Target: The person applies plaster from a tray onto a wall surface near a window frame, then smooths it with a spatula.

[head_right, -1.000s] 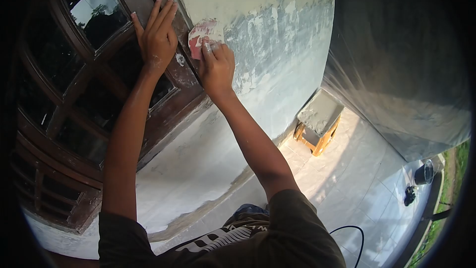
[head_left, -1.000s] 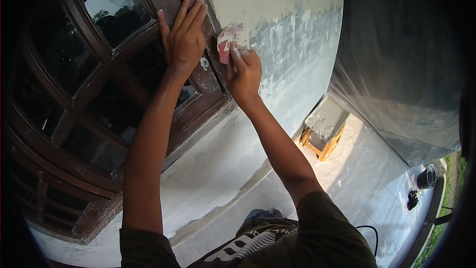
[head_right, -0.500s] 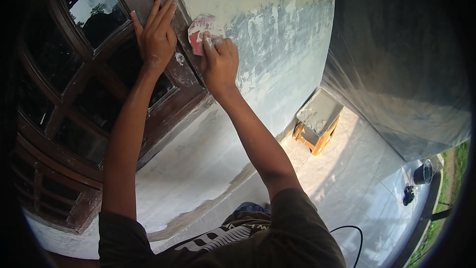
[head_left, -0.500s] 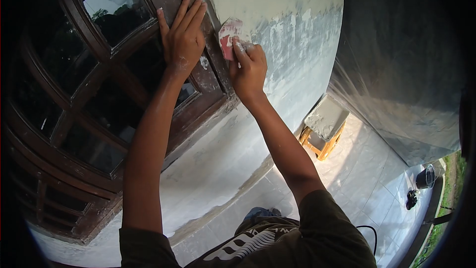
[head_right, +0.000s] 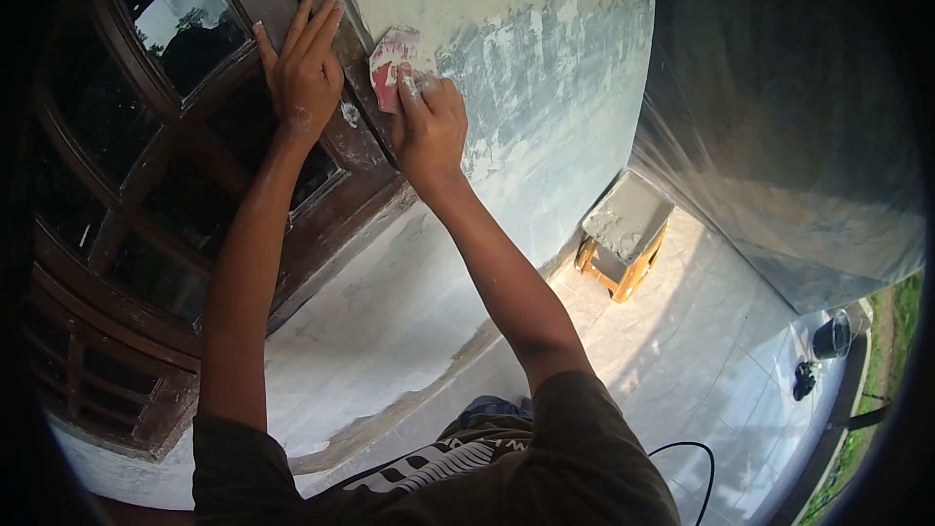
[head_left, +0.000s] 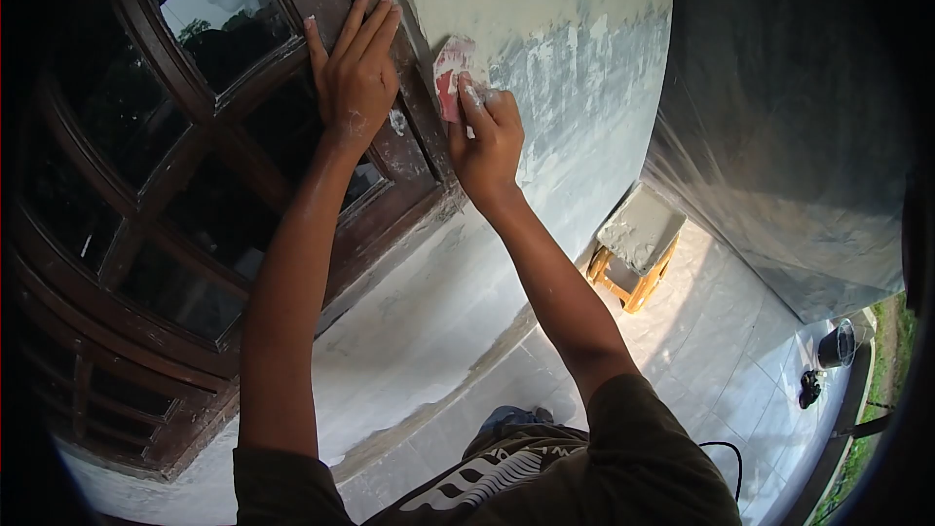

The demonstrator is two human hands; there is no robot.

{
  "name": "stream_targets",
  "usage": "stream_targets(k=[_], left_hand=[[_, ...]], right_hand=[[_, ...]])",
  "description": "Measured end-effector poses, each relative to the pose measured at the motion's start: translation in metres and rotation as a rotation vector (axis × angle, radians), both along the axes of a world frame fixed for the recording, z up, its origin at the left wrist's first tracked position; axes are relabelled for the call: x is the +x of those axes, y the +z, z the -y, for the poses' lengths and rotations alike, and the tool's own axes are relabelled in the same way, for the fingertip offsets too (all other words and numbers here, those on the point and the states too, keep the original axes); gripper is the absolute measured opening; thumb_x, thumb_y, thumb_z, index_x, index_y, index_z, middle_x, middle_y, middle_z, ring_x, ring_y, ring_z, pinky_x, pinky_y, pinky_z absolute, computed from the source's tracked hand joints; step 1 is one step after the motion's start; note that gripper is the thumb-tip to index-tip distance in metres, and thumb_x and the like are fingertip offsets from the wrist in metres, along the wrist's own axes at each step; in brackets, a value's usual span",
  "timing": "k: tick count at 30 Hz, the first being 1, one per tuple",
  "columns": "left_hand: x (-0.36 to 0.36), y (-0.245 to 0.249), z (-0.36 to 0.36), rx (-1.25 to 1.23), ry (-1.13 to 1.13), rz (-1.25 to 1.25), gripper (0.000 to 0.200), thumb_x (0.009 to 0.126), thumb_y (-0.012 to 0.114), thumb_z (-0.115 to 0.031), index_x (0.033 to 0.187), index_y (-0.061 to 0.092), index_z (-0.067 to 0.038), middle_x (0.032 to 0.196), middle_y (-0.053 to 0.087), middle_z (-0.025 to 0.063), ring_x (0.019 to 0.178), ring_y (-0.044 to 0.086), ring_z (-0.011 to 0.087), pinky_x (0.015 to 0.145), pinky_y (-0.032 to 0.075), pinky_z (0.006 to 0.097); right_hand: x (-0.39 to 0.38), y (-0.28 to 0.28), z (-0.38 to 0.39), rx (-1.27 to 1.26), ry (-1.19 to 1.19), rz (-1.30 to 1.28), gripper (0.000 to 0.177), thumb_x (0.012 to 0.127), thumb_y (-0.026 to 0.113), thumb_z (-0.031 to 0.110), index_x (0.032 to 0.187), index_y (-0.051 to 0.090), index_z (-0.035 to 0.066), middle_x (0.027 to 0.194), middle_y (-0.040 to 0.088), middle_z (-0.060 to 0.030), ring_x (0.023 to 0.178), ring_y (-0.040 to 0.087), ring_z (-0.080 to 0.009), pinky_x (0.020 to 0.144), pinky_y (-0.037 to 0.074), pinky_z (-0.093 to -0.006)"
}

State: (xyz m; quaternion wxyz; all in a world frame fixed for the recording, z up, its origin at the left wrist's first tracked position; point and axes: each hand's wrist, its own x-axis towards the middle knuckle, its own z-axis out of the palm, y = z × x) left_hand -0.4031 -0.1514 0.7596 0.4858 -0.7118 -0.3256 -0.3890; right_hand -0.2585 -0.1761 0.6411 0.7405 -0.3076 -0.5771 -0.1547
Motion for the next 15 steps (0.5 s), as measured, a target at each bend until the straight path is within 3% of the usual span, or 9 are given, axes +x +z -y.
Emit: stream_targets(k=[4,7,10,13,15], left_hand=[[0.001,-0.001,-0.001,-0.012,0.008,0.000,0.045,0.088,0.051,0.000,0.128,0.066,-0.016,0.137,0.062,-0.0045,0.139,0.046,0.0174,0.116,0.009,0.0677],[-0.001,0.000,-0.001,-0.003,0.014,0.003,0.046,0.088,0.051,0.001,0.127,0.066,-0.016,0.136,0.062,-0.0047,0.139,0.046,0.0172,0.116,0.009,0.0677],[-0.001,-0.001,-0.002,-0.001,0.002,-0.002,0.046,0.088,0.051,0.001,0.127,0.066,-0.016,0.136,0.062,-0.0048,0.139,0.046,0.0171,0.116,0.009,0.0676],[0.000,0.000,-0.002,-0.002,-0.001,0.004,0.045,0.088,0.051,0.000,0.128,0.066,-0.017,0.136,0.063,-0.0049,0.139,0.046,0.0169,0.116,0.009,0.0674],[0.000,-0.001,0.000,-0.004,0.000,0.009,0.045,0.088,0.051,0.000,0.128,0.066,-0.017,0.135,0.063,-0.0049,0.139,0.046,0.0168,0.116,0.010,0.0673]], right_hand=[[-0.015,-0.022,-0.005,-0.019,-0.037,0.071,0.053,0.067,0.071,-0.003,0.120,0.066,0.002,0.092,0.060,-0.0120,0.083,0.056,-0.0317,0.072,0.046,-0.0411],[-0.026,-0.063,0.028,-0.150,0.056,0.138,0.051,0.069,0.069,-0.001,0.120,0.066,0.002,0.094,0.059,-0.0120,0.090,0.057,-0.0306,0.075,0.043,-0.0417],[-0.027,-0.091,0.055,-0.101,0.237,0.149,0.057,0.065,0.069,-0.003,0.123,0.066,0.002,0.089,0.055,-0.0116,0.085,0.056,-0.0314,0.073,0.045,-0.0416],[-0.005,-0.062,0.042,0.049,0.270,0.108,0.056,0.066,0.069,-0.003,0.121,0.066,0.001,0.088,0.054,-0.0113,0.081,0.054,-0.0311,0.070,0.046,-0.0419],[0.011,-0.027,0.022,0.135,0.144,0.084,0.054,0.066,0.069,-0.005,0.119,0.067,0.001,0.086,0.053,-0.0100,0.078,0.052,-0.0295,0.067,0.047,-0.0398]])
